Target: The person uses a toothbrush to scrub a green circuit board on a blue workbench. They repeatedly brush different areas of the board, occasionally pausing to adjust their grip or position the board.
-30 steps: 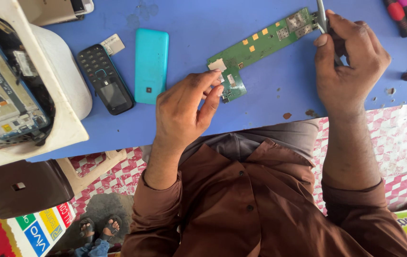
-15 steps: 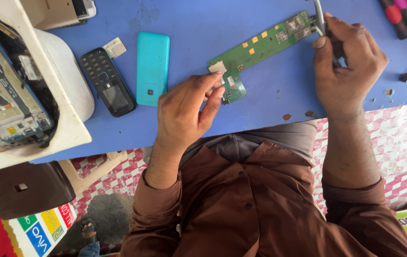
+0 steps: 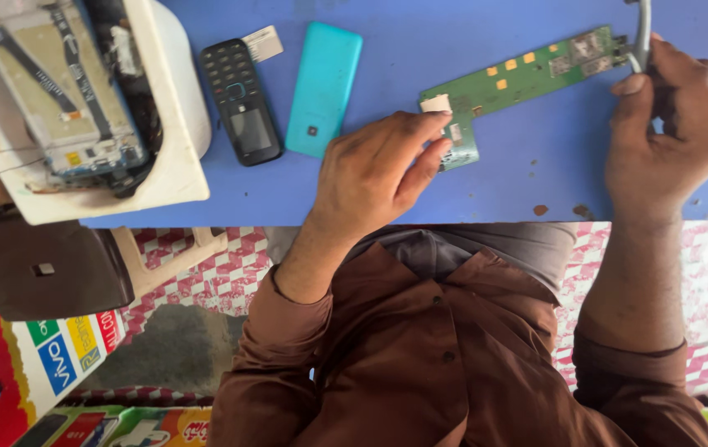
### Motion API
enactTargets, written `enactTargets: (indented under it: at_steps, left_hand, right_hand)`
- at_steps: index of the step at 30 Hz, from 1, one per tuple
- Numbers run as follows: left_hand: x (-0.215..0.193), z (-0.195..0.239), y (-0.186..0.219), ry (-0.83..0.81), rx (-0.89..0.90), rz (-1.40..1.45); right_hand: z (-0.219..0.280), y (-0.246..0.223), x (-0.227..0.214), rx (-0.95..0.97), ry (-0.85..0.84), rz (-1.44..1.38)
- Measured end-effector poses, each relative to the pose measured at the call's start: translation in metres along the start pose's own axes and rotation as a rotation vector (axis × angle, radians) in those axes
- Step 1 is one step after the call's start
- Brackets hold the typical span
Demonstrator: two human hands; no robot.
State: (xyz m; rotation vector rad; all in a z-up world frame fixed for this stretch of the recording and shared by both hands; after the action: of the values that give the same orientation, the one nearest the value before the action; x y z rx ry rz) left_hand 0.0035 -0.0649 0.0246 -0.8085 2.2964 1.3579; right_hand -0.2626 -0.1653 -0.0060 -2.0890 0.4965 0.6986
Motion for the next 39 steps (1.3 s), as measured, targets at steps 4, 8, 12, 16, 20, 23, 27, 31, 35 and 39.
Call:
enactTargets:
  at_steps: [4, 8, 12, 16, 20, 23, 27, 31, 35, 39]
  left_hand:
    - [0.0, 0.002, 0.0, 0.002, 0.009, -0.011]
    - [-0.004, -0.001, 0.006, 0.011, 0.02, -0.021]
    - [-0.007, -0.003, 0.008, 0.015, 0.016, -0.025]
    - [-0.007, -0.004, 0.008, 0.036, 0.016, -0.031]
    - [-0.007, -0.006, 0.008, 0.032, 0.015, -0.022]
    - [-0.007, -0.008, 0.009, 0.019, 0.006, -0.016]
    - [-0.005, -0.009, 0.009, -0.012, 0.008, -0.017]
    - [-0.002, -0.009, 0.01, -0.036, -0.007, -0.021]
    - [-0.003, -0.011, 0.014, -0.005, 0.014, -0.084]
    - [-0.002, -0.014, 0.022, -0.021, 0.073, -0.167]
  right_hand:
    - [0.001, -0.002, 0.003, 0.002, -0.026, 0.069]
    - [-0.002, -0.031, 0.0, -0.13, -0.017, 0.183]
    - [-0.01, -0.049, 0.001, -0.139, -0.01, 0.196]
    - [-0.01, -0.053, 0.002, -0.11, 0.011, 0.198]
    - [-0.009, -0.044, 0.001, -0.052, 0.023, 0.186]
    - [-0.008, -0.041, 0.0, -0.026, 0.039, 0.167]
    - [-0.01, -0.042, 0.001, -0.005, 0.048, 0.135]
    - [-0.009, -0.044, -0.001, 0.0, 0.07, 0.158]
    - [-0.013, -0.046, -0.003, -0.009, 0.093, 0.135]
    - [-0.02, -0.046, -0.009, 0.051, 0.121, 0.063]
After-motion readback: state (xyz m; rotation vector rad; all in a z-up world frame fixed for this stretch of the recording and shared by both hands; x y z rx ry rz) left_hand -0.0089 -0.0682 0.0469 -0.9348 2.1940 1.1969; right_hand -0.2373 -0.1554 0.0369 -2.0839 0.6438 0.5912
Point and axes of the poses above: each hand's wrist, its own z-axis away from the middle knuckle, its own x-axis out of the palm, y = z × x, the point moved 7 cm from there along -z, towards the middle knuckle, and after that the axes turned 1 degree about y, right-handed, at the moved point
